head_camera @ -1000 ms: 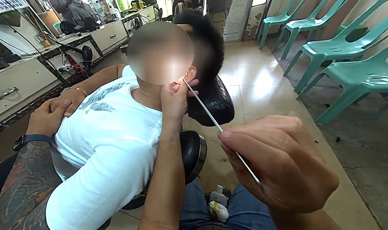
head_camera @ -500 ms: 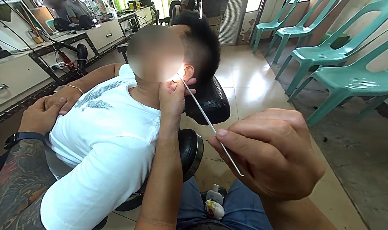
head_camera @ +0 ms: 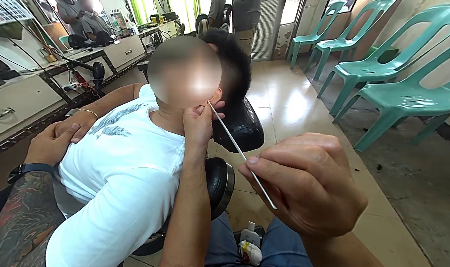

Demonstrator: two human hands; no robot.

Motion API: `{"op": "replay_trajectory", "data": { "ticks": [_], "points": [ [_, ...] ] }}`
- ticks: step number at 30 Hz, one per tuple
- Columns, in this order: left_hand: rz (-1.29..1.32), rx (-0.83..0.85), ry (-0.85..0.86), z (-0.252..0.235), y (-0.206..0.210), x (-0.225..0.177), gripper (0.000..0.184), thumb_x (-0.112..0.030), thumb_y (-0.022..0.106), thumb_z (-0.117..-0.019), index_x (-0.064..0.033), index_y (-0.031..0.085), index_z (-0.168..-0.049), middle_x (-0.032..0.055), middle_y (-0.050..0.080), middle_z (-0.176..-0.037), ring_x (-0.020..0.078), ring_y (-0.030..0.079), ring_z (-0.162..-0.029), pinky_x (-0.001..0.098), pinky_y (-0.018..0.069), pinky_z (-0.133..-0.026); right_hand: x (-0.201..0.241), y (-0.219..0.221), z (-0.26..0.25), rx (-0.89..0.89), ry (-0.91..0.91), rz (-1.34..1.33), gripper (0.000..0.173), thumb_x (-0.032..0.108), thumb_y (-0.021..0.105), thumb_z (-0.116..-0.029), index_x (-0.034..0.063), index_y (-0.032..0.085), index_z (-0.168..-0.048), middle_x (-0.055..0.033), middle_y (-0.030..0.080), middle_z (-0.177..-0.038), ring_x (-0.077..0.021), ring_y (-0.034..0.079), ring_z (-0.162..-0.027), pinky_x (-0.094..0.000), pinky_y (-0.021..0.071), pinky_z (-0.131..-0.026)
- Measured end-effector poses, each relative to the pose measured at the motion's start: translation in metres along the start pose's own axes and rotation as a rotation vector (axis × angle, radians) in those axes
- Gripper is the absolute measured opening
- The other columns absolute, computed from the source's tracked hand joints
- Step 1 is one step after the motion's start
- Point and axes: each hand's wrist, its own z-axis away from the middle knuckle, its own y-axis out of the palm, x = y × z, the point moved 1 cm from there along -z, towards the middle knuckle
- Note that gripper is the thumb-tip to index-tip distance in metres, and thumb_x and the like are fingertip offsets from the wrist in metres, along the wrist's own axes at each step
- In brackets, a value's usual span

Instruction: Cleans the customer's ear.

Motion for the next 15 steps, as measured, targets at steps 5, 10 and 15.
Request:
{"op": "replay_trajectory", "data": {
  "ticks": [5, 10, 15],
  "points": [
    [0.011, 0.027, 0.038, -0.002, -0.002, 0.003, 0.041, 0.002, 0.052, -0.1032, -0.0011, 0.039, -0.142, 0.0188, 0.069, -0.112, 0.0250, 0.075, -0.090, 0.0334, 0.0638, -0.073, -0.001, -0.001, 0.000, -0.006, 0.001, 0.005, 0.013, 0.014, 0.076, -0.0928, 0.0111, 0.071, -0.104, -0.0033, 0.067, -0.099, -0.0170, 0.062, -0.099, -0.0348, 0.0471, -0.090],
    [-0.117, 0.043, 0.027, 0.039, 0.012, -0.024, 0.039, -0.009, 0.048, -0.1085, -0.0076, 0.037, -0.146, 0.0134, 0.066, -0.120, 0.0166, 0.072, -0.094, 0.0260, 0.0590, -0.079, 0.000, -0.002, 0.000, 0.004, 0.009, 0.007, 0.013, 0.014, 0.075, -0.0936, 0.0110, 0.071, -0.106, -0.0035, 0.067, -0.100, -0.0166, 0.061, -0.100, -0.0344, 0.0463, -0.091],
    [-0.051, 0.009, 0.020, -0.006, -0.003, 0.004, 0.042, -0.003, 0.058, -0.1023, -0.0043, 0.042, -0.141, 0.0150, 0.074, -0.105, 0.0144, 0.072, -0.076, 0.0200, 0.0525, -0.056, -0.001, -0.001, 0.000, -0.007, 0.004, 0.010, 0.014, 0.014, 0.075, -0.0935, 0.0117, 0.071, -0.107, -0.0035, 0.068, -0.101, -0.0171, 0.062, -0.100, -0.0347, 0.0463, -0.090]
  ]
}}
